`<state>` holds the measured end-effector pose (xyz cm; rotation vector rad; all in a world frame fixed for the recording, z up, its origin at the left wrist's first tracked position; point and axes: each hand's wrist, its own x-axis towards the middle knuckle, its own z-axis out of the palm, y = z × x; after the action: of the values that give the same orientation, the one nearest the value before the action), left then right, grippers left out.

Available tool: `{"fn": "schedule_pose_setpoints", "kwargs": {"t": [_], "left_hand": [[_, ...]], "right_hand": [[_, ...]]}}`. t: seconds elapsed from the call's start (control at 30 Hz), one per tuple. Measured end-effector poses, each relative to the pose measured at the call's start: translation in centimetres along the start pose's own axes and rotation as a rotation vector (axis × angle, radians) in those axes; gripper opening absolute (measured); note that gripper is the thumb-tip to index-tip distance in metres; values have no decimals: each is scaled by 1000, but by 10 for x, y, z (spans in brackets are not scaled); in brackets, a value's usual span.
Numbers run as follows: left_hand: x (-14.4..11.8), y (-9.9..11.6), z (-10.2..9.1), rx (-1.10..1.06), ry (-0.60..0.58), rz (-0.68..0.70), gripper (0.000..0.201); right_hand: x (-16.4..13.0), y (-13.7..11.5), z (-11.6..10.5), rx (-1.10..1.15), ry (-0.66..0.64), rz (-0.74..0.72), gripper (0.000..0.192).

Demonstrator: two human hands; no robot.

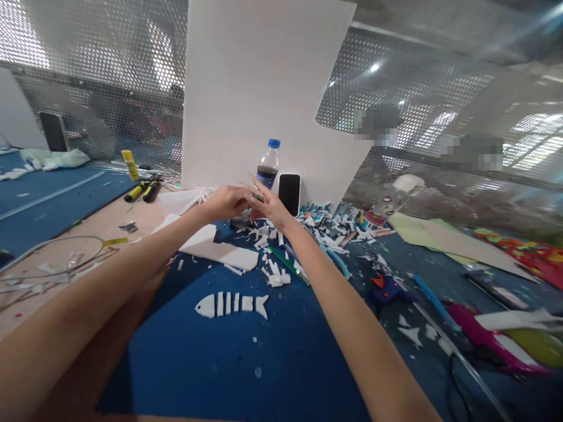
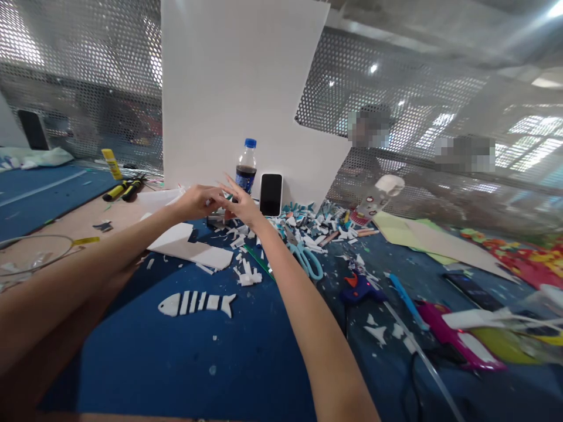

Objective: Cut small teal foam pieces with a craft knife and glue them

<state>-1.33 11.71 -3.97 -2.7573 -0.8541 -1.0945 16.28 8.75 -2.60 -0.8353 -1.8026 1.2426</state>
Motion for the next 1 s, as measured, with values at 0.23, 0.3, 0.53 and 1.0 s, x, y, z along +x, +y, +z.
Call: {"fn": "schedule_pose_setpoints", "kwargs": {"t": [0.23, 0.3, 0.53, 1.0], "left_hand": [[3, 6, 0, 38, 11, 11, 20], [4, 5, 0, 13, 18, 18, 20], [-2, 0, -6, -188, 190, -44, 14], [12, 2, 2, -871, -5, -322, 28]], "right_hand": [[11, 12, 4, 26, 117, -15, 45], [13, 13, 3, 53, 152, -10, 43], [13, 9, 0, 198, 236, 61, 42], [15, 7, 2, 233, 361, 125, 44]]}}
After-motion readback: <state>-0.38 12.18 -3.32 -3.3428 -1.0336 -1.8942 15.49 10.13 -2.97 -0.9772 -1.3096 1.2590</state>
